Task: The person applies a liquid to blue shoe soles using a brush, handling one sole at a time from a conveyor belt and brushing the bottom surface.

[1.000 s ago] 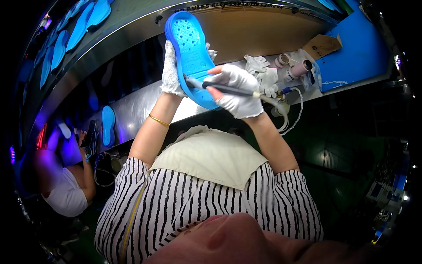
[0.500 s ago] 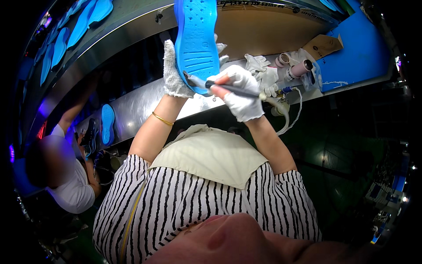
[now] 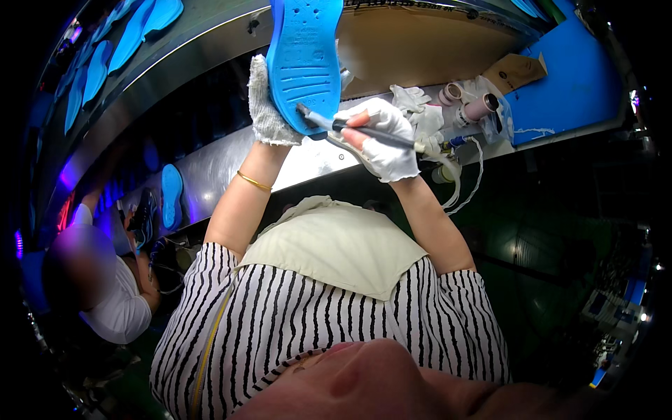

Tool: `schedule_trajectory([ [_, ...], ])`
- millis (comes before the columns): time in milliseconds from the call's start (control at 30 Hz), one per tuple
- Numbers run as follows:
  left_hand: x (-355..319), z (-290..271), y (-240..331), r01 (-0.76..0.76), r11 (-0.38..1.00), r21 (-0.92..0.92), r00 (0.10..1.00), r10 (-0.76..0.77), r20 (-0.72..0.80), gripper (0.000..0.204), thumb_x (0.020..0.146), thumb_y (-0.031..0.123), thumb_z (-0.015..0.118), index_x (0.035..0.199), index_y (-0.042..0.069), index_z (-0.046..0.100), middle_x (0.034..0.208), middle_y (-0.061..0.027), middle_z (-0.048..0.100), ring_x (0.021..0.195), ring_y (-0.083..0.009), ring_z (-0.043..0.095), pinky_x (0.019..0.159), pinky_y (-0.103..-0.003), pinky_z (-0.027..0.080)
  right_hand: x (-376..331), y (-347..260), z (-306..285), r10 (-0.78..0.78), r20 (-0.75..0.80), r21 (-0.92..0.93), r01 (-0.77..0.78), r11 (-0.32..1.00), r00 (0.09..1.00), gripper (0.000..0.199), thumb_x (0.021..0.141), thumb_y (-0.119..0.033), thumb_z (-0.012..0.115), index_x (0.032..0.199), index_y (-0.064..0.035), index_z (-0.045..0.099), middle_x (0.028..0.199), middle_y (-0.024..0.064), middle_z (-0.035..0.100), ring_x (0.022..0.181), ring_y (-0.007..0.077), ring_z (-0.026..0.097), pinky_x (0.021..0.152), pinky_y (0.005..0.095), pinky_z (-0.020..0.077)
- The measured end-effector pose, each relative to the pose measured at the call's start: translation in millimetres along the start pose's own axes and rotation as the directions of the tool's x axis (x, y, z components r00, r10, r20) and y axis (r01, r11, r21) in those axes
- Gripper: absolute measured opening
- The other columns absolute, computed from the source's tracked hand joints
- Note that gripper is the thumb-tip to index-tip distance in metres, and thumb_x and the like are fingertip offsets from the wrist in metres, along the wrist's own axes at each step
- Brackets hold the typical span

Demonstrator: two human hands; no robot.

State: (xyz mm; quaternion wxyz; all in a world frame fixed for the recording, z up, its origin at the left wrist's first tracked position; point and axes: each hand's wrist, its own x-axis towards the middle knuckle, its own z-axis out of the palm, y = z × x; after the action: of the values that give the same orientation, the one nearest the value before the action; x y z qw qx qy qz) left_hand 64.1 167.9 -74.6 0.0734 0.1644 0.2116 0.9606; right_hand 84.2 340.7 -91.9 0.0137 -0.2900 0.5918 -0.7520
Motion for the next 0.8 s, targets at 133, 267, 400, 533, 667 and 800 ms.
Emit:
schedule_trajectory([
  [133,4,-6,6,0.060,0.998,0.016,0.998,-0.060,0.008,0.090,0.079,0.072,0.040,0.144,0.013,0.025,0.144,-0.0190,0.032,0.131,-0.0379,0.034,0.109,-0.051,0.027,6,-12,-3,0.092,0.053,0.025,-0.094,0.995,0.994,0.015,0.075,0.004,0.068,0.084,-0.0025,0.059,0.087,0.0099,0.066,0.073,0.0089,0.060,0.067,0.0232,0.0488],
  [267,5,-1,11,0.100,0.993,0.069,0.995,-0.100,-0.003,0.090,0.079,0.072,0.038,0.144,0.011,0.024,0.144,-0.0205,0.031,0.131,-0.0386,0.034,0.109,-0.052,0.027,11,-11,-9,-0.010,0.088,-0.148,0.023,0.989,0.996,0.014,0.073,0.004,0.069,0.082,-0.0024,0.060,0.084,0.0080,0.063,0.074,0.0105,0.059,0.067,0.0239,0.0483],
  [400,10,-6,19,0.160,0.986,0.047,0.987,-0.162,0.027,0.090,0.080,0.071,0.040,0.144,0.009,0.025,0.143,-0.0211,0.032,0.129,-0.0393,0.036,0.107,-0.051,0.030,-6,-10,-6,0.098,0.176,-0.033,-0.094,0.995,0.979,0.014,0.071,0.005,0.069,0.078,-0.0028,0.060,0.079,0.0064,0.063,0.070,0.0097,0.059,0.063,0.0226,0.0467],
  [533,8,-2,22,0.214,0.972,0.099,0.976,-0.216,0.009,0.090,0.080,0.070,0.040,0.143,0.008,0.027,0.140,-0.0219,0.036,0.124,-0.0390,0.042,0.103,-0.050,0.037,-8,-16,-18,0.248,0.209,0.120,-0.277,0.953,0.946,0.016,0.070,0.008,0.066,0.082,-0.0027,0.061,0.087,0.0097,0.064,0.072,0.0136,0.060,0.066,0.0241,0.0478],
  [667,11,-9,22,0.279,0.932,0.233,0.960,-0.275,-0.050,0.088,0.080,0.070,0.041,0.141,0.007,0.031,0.135,-0.0229,0.042,0.119,-0.0397,0.048,0.098,-0.048,0.044,10,-14,-11,-0.164,0.167,-0.068,0.177,0.982,0.972,0.018,0.072,0.007,0.069,0.084,-0.0038,0.061,0.093,0.0107,0.064,0.082,0.0157,0.062,0.072,0.0267,0.0497],
  [800,14,-17,23,0.320,0.832,0.453,0.927,-0.175,-0.332,0.076,0.083,0.062,0.049,0.129,0.002,0.046,0.116,-0.0232,0.057,0.097,-0.0315,0.064,0.073,-0.039,0.058,15,-17,-7,-0.119,0.300,-0.289,0.209,0.934,0.946,0.017,0.068,0.006,0.069,0.080,-0.0043,0.063,0.092,0.0102,0.065,0.083,0.0177,0.062,0.074,0.0284,0.0498],
])
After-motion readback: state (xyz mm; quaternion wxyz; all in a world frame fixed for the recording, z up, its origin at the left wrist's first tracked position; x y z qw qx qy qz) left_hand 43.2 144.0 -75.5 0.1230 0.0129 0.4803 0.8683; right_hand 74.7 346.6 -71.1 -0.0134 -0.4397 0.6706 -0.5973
